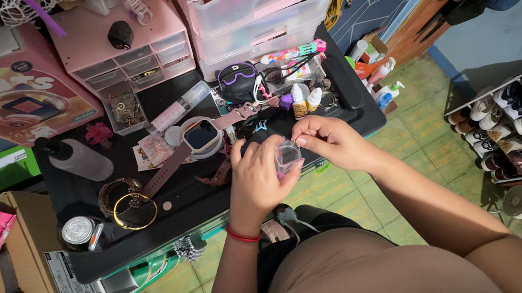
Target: The person organizes small accessories on a cluttered vanity table. They pick up items, place them into a small plastic bag, and then put the bag into a drawer. They also handle a small bottle and other small items, moving them around the table.
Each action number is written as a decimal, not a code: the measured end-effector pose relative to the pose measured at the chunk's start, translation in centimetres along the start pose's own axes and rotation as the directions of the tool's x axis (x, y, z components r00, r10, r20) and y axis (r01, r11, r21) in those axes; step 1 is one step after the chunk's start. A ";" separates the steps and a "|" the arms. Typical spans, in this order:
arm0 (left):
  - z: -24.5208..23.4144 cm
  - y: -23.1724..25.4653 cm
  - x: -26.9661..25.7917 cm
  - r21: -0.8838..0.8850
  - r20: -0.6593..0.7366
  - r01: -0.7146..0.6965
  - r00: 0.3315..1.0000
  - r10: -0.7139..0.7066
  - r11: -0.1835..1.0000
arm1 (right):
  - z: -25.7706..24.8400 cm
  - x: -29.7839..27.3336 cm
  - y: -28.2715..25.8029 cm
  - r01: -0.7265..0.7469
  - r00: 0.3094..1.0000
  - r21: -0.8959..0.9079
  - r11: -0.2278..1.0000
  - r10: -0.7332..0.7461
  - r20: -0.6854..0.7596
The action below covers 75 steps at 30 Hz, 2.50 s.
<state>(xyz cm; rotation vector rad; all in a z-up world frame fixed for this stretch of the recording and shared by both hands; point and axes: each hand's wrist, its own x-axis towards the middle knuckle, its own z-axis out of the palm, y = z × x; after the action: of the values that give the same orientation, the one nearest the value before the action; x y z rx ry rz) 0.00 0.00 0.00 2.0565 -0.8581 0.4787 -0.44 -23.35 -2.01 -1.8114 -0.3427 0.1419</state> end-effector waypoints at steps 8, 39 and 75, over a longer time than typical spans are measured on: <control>0.1 -0.2 -0.1 -0.002 -0.013 -0.023 1.000 0.023 1.000 | 0.7 -0.2 0.4 -0.147 0.989 0.323 0.935 0.140 0.046; 0.7 10.7 2.4 -0.899 0.267 0.395 0.836 -0.479 0.189 | 0.9 -5.6 -5.9 0.378 0.542 -0.592 0.711 -0.689 -0.481; 0.6 5.7 2.8 0.034 -0.051 0.138 0.989 -0.137 0.990 | -0.8 -2.0 -9.6 0.330 0.873 -0.716 0.616 -0.487 -0.017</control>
<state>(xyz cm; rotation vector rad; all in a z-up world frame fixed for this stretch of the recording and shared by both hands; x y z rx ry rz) -2.10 -3.98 4.51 2.1129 -0.6778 0.4702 -3.67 -22.48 7.24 -2.4084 -0.7271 -0.5939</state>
